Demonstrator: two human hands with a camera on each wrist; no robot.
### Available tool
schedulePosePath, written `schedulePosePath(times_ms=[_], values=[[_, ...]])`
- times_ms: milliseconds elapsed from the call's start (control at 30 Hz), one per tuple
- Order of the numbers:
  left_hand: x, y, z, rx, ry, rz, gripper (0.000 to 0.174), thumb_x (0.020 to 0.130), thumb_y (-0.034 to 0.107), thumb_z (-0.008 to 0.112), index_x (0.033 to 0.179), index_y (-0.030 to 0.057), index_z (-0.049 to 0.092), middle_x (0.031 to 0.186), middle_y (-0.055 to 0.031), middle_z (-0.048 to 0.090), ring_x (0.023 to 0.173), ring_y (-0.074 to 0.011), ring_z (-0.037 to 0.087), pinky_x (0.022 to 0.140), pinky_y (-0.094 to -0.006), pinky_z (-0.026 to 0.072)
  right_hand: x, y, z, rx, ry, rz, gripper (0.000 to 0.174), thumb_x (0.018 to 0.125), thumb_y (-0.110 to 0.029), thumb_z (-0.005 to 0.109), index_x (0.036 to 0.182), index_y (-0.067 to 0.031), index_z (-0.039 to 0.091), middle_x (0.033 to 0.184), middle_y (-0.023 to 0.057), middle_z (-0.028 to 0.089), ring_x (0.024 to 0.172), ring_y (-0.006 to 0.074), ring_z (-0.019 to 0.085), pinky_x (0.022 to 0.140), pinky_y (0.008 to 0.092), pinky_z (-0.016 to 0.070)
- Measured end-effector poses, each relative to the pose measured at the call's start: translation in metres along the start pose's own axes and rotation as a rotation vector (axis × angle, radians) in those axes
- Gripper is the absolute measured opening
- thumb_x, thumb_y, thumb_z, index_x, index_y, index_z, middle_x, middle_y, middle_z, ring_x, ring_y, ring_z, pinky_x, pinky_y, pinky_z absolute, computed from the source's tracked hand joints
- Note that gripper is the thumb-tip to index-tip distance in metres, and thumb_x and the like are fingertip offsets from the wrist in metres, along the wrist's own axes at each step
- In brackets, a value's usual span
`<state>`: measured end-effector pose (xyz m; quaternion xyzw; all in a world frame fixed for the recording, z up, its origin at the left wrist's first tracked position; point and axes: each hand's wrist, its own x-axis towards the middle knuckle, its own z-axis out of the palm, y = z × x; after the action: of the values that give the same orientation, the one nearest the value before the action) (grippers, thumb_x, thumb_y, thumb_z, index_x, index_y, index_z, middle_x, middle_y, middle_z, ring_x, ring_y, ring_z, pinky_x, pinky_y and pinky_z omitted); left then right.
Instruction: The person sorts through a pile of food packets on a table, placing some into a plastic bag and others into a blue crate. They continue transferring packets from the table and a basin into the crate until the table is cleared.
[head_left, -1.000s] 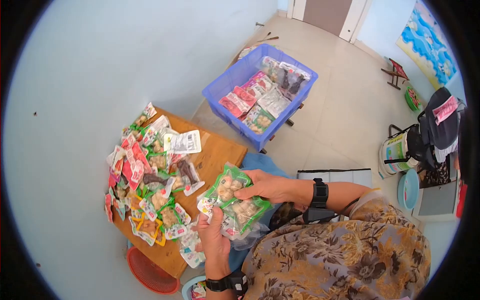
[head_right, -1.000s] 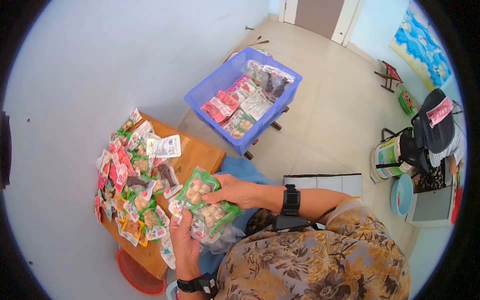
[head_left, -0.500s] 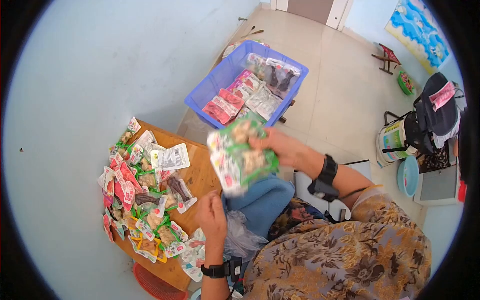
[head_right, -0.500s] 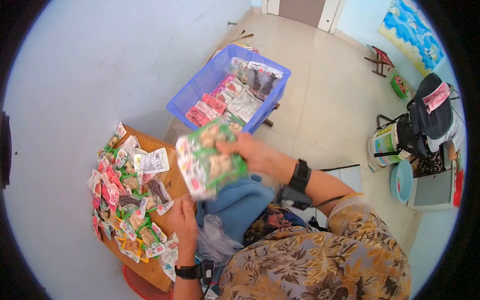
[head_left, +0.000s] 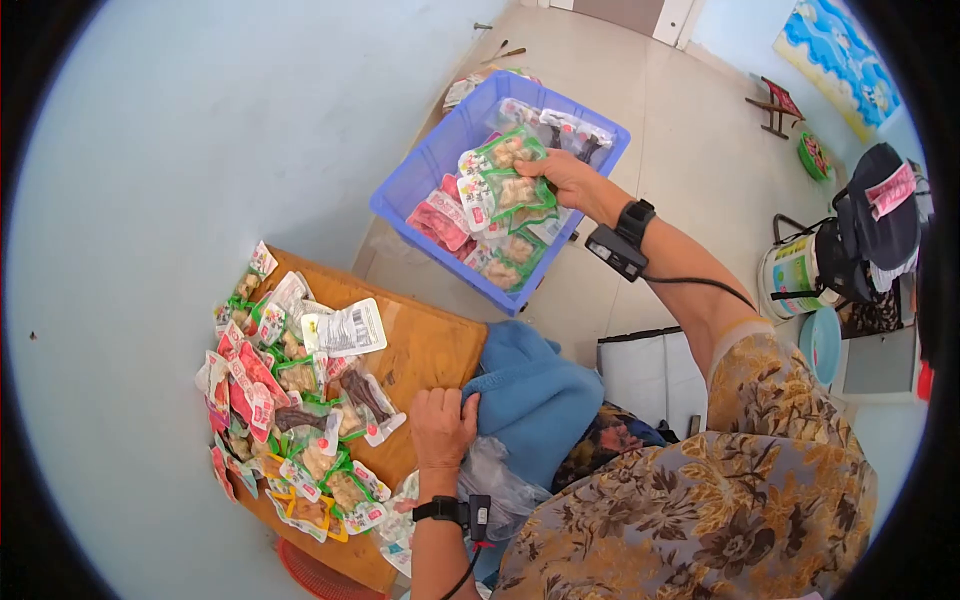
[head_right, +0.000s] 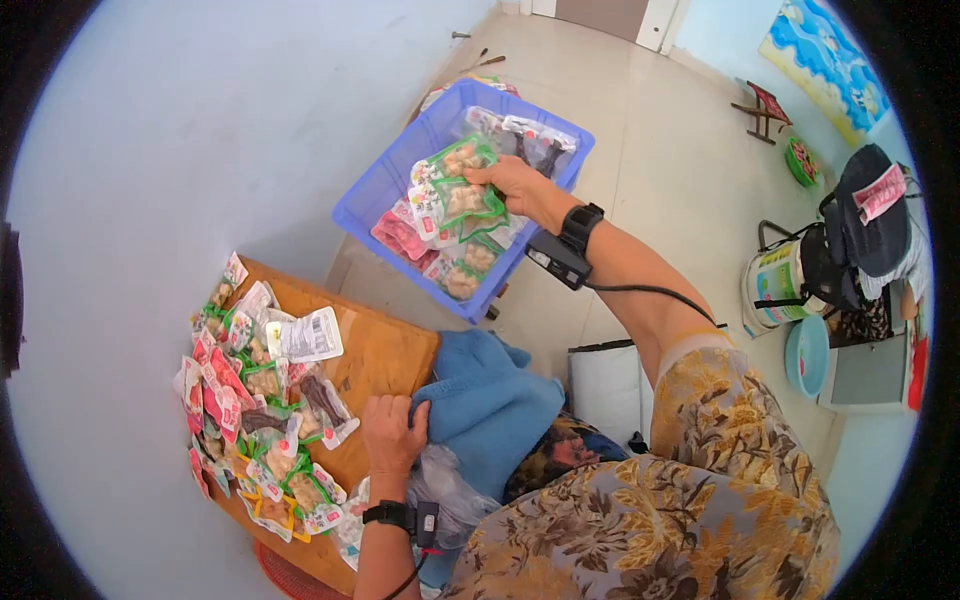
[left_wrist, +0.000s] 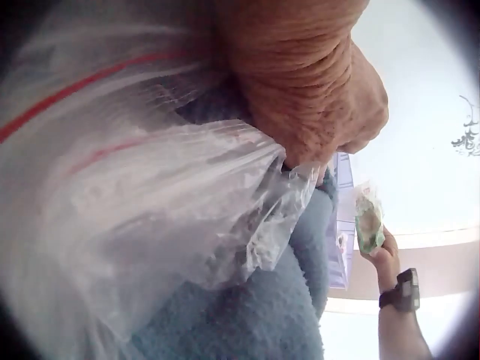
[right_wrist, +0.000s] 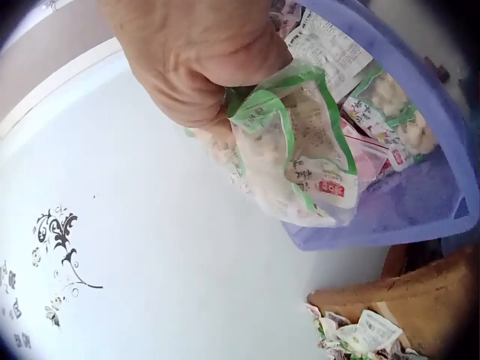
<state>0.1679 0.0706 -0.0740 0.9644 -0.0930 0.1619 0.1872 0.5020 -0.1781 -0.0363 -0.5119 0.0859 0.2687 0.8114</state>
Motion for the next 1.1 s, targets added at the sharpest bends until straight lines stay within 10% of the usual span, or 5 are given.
schedulePosePath(times_ms=[367, 767, 867, 1100], values=[[0.003, 0.000, -0.001, -0.007, -0.045, -0.032, 0.032, 0.071, 0.017, 0.079, 0.070, 0.0082, 0.049, 0.069, -0.0099, 0.047, 0.069, -0.0308, 0.050, 0.061, -0.0424, 0.0415, 0.085, -0.018, -0.011, -0.794, -0.290, 0.105, 0.035, 0.081, -0.002, 0.074, 0.114, -0.0005, 0.064, 0.100, 0.0067, 0.069, 0.084, 0.0160, 0.066, 0.073, 0.0298, 0.0554], [0.007, 0.000, -0.001, 0.055, -0.080, -0.040, 0.034, 0.077, 0.026, 0.077, 0.067, 0.0118, 0.048, 0.067, -0.0067, 0.043, 0.066, -0.0269, 0.049, 0.059, -0.0404, 0.0393, 0.110, 0.022, 0.051, -1.618, -0.812, 0.466, 0.069, 0.070, -0.023, 0.083, 0.132, -0.0046, 0.057, 0.112, 0.0153, 0.068, 0.094, 0.0270, 0.066, 0.077, 0.0400, 0.0536], [0.008, 0.000, -0.001, 0.060, -0.089, -0.047, 0.033, 0.077, 0.027, 0.077, 0.067, 0.0120, 0.049, 0.067, -0.0064, 0.043, 0.066, -0.0266, 0.049, 0.059, -0.0401, 0.0393, 0.111, 0.039, 0.061, -1.704, -0.825, 0.374, 0.046, 0.072, -0.010, 0.081, 0.114, -0.0037, 0.066, 0.089, 0.0067, 0.069, 0.076, 0.0183, 0.066, 0.066, 0.0351, 0.0541], [0.010, 0.002, -0.003, 0.021, -0.113, -0.067, 0.031, 0.071, 0.020, 0.080, 0.070, 0.0101, 0.050, 0.067, -0.0084, 0.045, 0.066, -0.0292, 0.049, 0.059, -0.0416, 0.0393, 0.123, 0.063, 0.059, -1.854, -0.739, 0.316, 0.050, 0.066, -0.014, 0.085, 0.111, -0.0048, 0.067, 0.090, 0.0072, 0.070, 0.076, 0.0198, 0.066, 0.070, 0.0381, 0.0526]])
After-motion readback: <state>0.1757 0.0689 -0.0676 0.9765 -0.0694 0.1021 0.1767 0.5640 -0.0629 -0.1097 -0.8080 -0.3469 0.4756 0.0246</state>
